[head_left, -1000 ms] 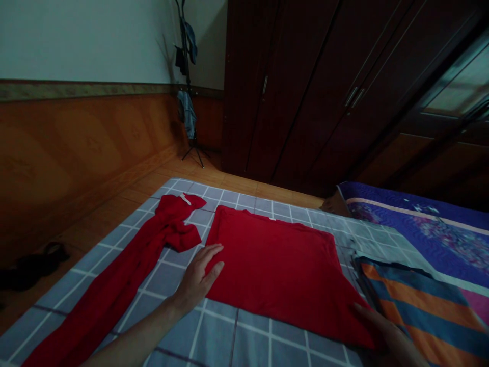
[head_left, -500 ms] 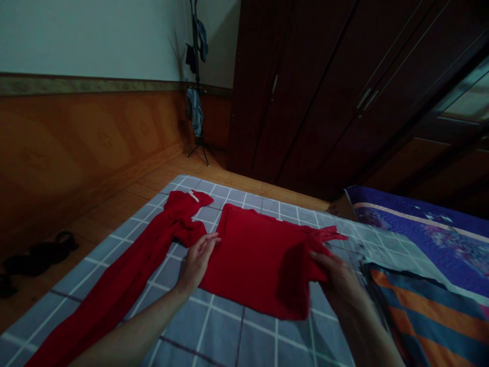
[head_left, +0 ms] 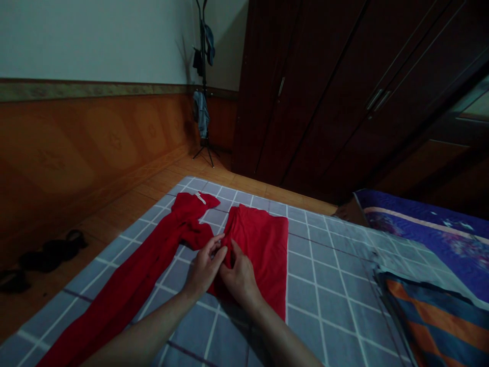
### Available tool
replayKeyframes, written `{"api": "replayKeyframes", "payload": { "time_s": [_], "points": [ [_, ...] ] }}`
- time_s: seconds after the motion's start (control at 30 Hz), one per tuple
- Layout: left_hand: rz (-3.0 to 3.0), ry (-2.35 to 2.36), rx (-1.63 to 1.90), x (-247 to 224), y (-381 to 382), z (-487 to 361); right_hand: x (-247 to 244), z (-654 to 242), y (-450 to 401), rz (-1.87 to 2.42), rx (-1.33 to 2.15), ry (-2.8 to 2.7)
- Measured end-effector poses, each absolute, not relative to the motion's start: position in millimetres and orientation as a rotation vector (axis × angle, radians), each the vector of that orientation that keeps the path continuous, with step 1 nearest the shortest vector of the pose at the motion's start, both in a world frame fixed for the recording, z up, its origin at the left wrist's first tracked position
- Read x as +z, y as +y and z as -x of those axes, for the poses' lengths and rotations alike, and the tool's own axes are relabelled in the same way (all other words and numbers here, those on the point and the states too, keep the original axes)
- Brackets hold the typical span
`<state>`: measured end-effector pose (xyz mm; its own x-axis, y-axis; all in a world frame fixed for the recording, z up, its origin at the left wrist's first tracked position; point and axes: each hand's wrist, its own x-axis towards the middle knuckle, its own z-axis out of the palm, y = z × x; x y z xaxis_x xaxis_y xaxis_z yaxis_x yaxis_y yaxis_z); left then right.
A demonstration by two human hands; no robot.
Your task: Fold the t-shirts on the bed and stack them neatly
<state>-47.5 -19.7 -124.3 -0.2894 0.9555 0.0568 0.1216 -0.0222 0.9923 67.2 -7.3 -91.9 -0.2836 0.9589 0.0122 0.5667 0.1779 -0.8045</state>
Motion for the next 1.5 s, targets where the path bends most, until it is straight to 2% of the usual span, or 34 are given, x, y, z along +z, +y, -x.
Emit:
{"api": "replayKeyframes", "payload": {
  "time_s": [0.27,0.53,0.73,0.83,1.0,1.2,1.37,1.5],
  "points": [
    [-1.253,1.553,1.332,-123,-20,48,-75,-87,-26,1.473,0.839,-2.254],
    [-1.225,1.674,1.257,-122,-14,65,-88,-152,-60,1.338,0.321,-2.51],
    [-1.493,1.849,0.978,-109,-23,65,-108,-206,-69,1.295,0.098,-2.471],
    [-1.529,1.78,1.023,-93,-27,60,-109,-216,-67,1.24,0.077,-2.435],
    [-1.106,1.401,1.094,-83,-34,58,-98,-228,-64,1.238,0.098,-2.282],
    [-1.154,1.517,0.991,-111,-49,59,-103,-231,-73,1.358,0.034,-2.361],
    [-1.209,1.5,0.962,-111,-52,57,-109,-230,-75,1.351,-0.018,-2.343],
    [-1.528,1.838,0.795,-107,-55,54,-107,-235,-77,1.445,0.013,-2.334]
  ]
}}
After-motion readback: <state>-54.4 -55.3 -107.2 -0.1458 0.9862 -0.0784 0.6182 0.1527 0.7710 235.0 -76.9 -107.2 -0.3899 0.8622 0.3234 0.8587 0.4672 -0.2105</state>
